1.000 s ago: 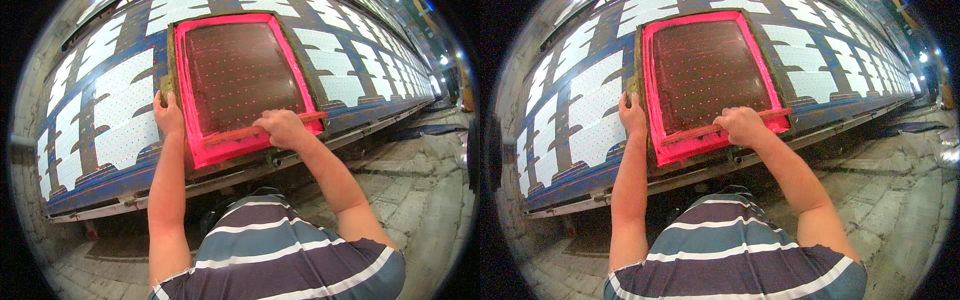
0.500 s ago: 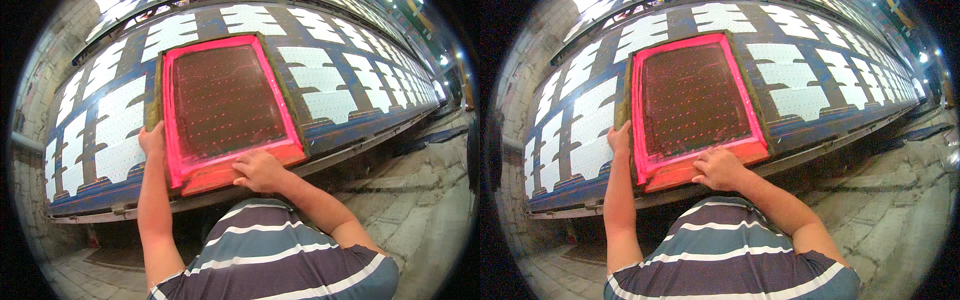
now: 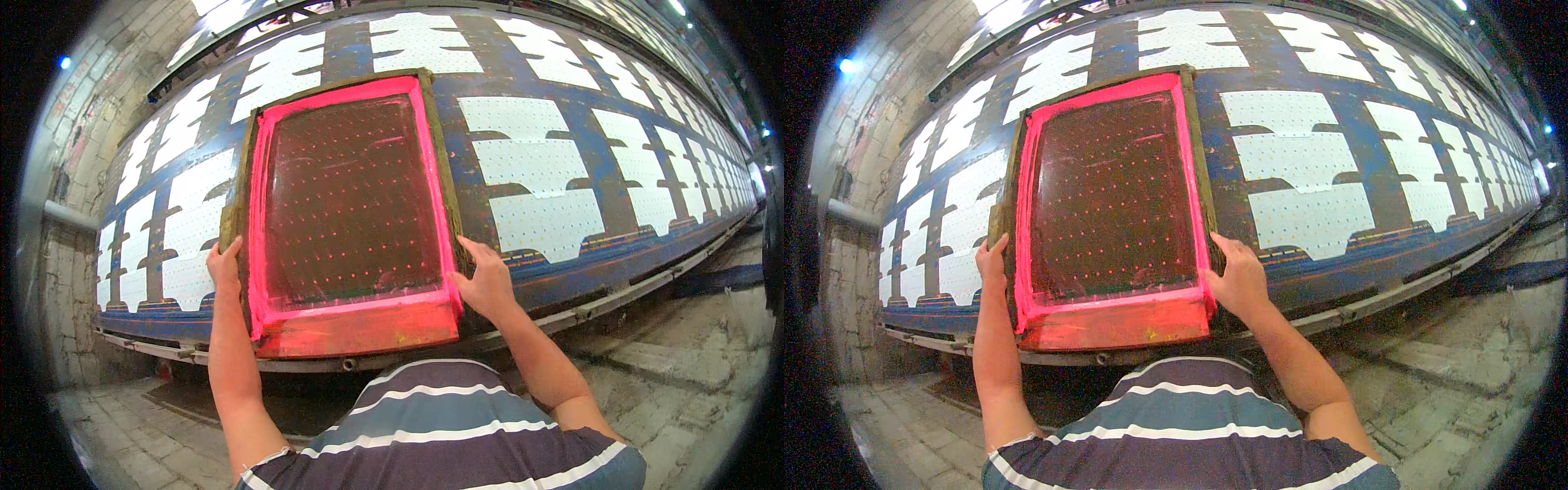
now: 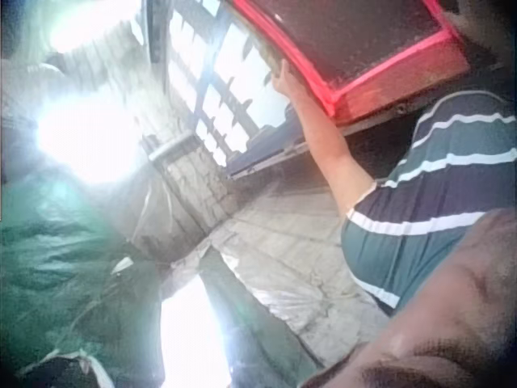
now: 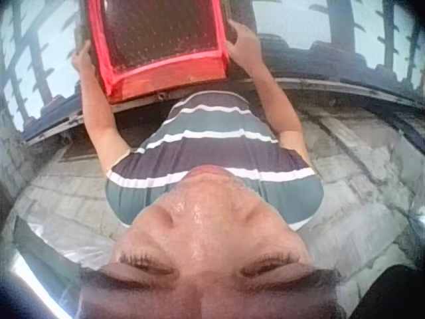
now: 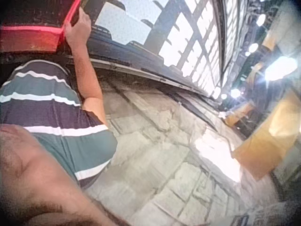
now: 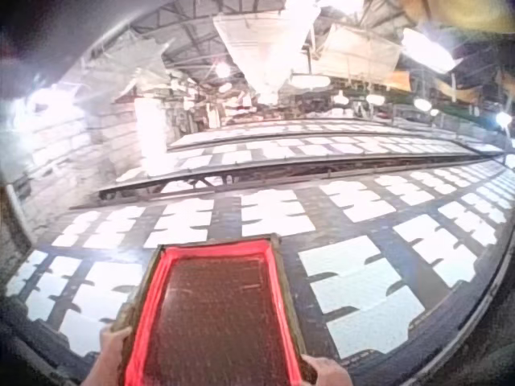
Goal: The person uses a pink-framed screen and a squeegee to apply ink onto a flat surface with a repeating pattern. They repeatedly position the screen, pull the squeegee across the mesh, and lift the screen to continue the process.
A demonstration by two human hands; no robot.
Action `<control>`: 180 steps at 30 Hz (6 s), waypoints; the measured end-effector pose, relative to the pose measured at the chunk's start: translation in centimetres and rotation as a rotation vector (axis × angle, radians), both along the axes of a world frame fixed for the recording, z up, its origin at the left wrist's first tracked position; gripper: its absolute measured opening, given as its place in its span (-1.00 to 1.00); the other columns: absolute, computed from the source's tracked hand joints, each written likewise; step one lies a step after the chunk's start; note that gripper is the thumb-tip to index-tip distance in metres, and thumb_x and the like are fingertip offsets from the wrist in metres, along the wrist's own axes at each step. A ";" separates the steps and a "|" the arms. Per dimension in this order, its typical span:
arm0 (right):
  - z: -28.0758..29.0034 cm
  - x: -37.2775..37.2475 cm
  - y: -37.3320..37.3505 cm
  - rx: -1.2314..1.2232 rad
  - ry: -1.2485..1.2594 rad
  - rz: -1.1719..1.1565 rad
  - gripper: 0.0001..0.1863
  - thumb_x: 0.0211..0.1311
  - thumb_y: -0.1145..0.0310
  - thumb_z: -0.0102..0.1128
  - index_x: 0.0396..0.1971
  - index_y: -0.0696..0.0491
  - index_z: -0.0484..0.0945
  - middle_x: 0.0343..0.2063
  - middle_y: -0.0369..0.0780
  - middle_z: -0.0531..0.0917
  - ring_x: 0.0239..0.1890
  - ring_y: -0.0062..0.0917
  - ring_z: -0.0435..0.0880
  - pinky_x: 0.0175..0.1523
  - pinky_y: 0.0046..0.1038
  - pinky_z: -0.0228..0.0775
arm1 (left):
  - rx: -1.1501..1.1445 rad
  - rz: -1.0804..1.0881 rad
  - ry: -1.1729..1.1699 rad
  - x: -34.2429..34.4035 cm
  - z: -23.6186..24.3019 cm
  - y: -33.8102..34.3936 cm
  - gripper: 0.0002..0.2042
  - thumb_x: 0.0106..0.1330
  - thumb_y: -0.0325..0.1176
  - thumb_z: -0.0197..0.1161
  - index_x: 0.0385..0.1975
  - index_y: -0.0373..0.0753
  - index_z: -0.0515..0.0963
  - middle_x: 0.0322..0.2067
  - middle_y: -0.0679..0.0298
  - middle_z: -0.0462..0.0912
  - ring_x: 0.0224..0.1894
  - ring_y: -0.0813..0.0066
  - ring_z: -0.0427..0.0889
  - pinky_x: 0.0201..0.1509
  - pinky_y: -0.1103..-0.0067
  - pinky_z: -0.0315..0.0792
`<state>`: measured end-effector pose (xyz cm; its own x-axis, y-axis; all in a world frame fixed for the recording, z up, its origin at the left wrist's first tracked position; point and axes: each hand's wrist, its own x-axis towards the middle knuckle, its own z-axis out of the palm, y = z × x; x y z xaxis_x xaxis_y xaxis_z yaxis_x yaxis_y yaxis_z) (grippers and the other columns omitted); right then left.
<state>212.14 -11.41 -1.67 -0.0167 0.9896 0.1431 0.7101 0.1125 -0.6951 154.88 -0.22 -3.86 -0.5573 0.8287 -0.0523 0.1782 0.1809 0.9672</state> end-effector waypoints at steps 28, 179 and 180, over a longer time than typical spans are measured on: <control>4.7 8.3 2.9 0.238 0.042 -0.187 -0.63 0.07 0.61 0.41 -0.11 -0.03 0.84 -0.10 -0.07 0.81 0.07 -0.05 0.79 0.17 -0.08 0.66 | 0.067 -0.101 -0.192 8.3 3.1 3.3 -0.74 0.41 -0.54 0.53 0.06 -0.36 0.77 -0.06 0.23 0.87 -0.14 0.44 0.83 0.02 0.50 0.69; 2.0 43.2 -4.4 0.320 -0.151 0.336 -0.63 0.27 0.27 0.55 0.06 0.02 0.78 0.17 -0.06 0.75 0.26 -0.07 0.70 0.42 -0.03 0.49 | -0.021 -0.033 0.084 50.5 -1.1 0.4 -0.68 0.31 -0.30 0.63 -0.04 -0.36 0.84 -0.21 0.27 0.87 -0.22 0.46 0.77 -0.05 0.42 0.62; 2.0 44.9 -3.7 0.328 -0.181 0.253 -0.61 0.26 0.33 0.54 0.08 0.03 0.77 0.22 -0.04 0.73 0.30 -0.06 0.68 0.46 -0.03 0.48 | 0.001 -0.033 0.093 50.6 -0.9 0.4 -0.69 0.32 -0.30 0.63 -0.04 -0.36 0.84 -0.20 0.26 0.87 -0.21 0.47 0.77 -0.04 0.43 0.61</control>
<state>257.08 -15.16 0.29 -0.3062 0.8536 0.4213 0.7388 0.4922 -0.4604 205.47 0.16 -4.80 -0.5324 0.8465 -0.0007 0.2731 0.1725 0.9464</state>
